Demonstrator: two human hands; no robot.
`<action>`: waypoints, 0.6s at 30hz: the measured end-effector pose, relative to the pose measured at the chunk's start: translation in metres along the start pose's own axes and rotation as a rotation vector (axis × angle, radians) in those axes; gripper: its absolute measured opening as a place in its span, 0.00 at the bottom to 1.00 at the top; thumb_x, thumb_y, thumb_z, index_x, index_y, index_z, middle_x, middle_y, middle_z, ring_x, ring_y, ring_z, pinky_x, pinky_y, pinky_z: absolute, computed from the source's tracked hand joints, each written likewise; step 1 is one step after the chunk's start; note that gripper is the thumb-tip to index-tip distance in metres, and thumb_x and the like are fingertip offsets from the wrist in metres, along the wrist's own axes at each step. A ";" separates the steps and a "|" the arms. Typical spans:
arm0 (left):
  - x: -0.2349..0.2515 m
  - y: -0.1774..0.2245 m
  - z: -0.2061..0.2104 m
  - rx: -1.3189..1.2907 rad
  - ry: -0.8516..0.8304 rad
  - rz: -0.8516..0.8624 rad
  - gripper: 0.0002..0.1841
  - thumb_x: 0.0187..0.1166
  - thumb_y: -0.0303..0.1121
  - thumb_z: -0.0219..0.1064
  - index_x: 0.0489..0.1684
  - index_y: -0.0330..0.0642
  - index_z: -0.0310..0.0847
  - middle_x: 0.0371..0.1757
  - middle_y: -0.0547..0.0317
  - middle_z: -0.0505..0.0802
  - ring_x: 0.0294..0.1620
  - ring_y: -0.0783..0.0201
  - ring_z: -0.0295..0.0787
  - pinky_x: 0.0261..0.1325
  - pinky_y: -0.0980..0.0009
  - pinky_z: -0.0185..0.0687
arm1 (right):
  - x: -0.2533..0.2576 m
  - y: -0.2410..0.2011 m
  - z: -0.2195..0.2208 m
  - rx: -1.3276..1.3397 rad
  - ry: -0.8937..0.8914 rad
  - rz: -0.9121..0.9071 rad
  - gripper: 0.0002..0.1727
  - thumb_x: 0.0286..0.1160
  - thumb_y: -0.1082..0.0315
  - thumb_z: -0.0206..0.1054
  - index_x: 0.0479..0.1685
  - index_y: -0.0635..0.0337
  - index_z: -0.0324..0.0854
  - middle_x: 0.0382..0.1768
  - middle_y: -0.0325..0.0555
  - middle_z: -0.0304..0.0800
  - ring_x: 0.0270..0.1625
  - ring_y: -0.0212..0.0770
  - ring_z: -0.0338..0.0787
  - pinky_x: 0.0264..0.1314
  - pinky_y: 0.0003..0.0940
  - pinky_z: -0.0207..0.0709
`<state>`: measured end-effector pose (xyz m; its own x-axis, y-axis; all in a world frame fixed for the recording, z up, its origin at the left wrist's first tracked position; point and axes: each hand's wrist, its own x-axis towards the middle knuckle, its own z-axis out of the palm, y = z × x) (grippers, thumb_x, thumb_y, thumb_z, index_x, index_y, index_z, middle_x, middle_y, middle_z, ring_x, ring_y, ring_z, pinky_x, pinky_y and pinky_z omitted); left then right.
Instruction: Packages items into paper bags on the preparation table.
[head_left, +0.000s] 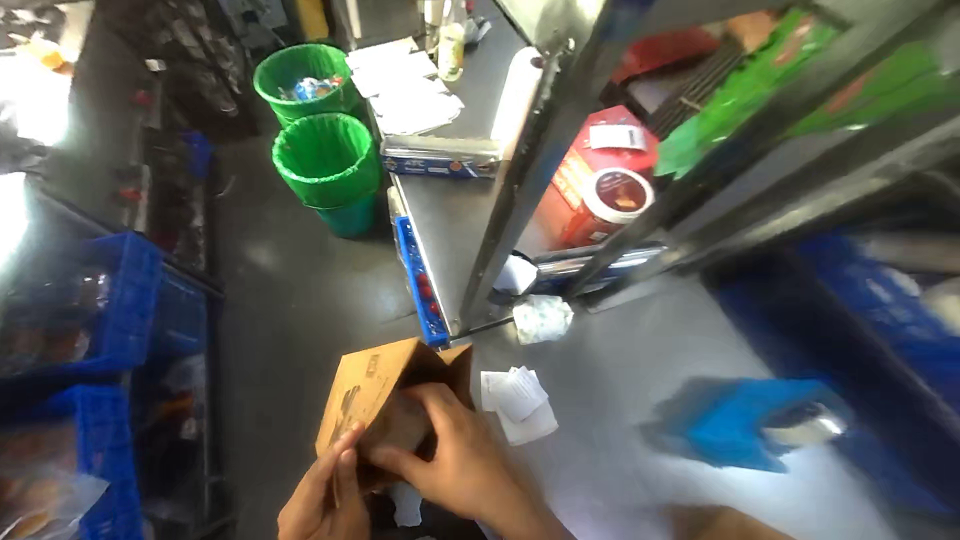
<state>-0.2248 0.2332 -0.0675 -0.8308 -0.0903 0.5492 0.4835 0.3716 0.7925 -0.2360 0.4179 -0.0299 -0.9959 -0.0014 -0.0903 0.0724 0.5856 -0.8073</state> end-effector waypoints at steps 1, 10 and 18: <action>0.005 -0.004 0.001 -0.008 -0.009 -0.008 0.11 0.88 0.29 0.61 0.57 0.42 0.90 0.55 0.62 0.97 0.58 0.66 0.95 0.64 0.69 0.92 | 0.005 0.006 -0.009 0.043 0.177 -0.050 0.28 0.74 0.38 0.71 0.60 0.50 0.87 0.53 0.38 0.93 0.52 0.34 0.93 0.53 0.41 0.92; 0.039 -0.117 0.008 -0.066 -0.124 -0.020 0.09 0.84 0.28 0.66 0.48 0.31 0.91 0.46 0.57 0.98 0.46 0.73 0.96 0.53 0.76 0.93 | 0.130 0.216 -0.069 -0.328 0.639 0.577 0.65 0.46 0.36 0.86 0.88 0.62 0.61 0.71 0.75 0.79 0.69 0.76 0.82 0.64 0.78 0.75; 0.083 -0.118 -0.025 -0.239 -0.332 0.031 0.09 0.85 0.29 0.66 0.53 0.39 0.91 0.51 0.57 0.98 0.53 0.66 0.97 0.57 0.70 0.95 | 0.027 0.005 0.029 1.100 0.466 0.371 0.21 0.60 0.57 0.82 0.54 0.46 0.87 0.41 0.38 0.96 0.41 0.33 0.95 0.47 0.35 0.92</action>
<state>-0.3437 0.1593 -0.1086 -0.8396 0.2357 0.4893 0.5277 0.1411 0.8376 -0.2605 0.3973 -0.0536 -0.8139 0.4368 -0.3832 0.1361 -0.4979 -0.8565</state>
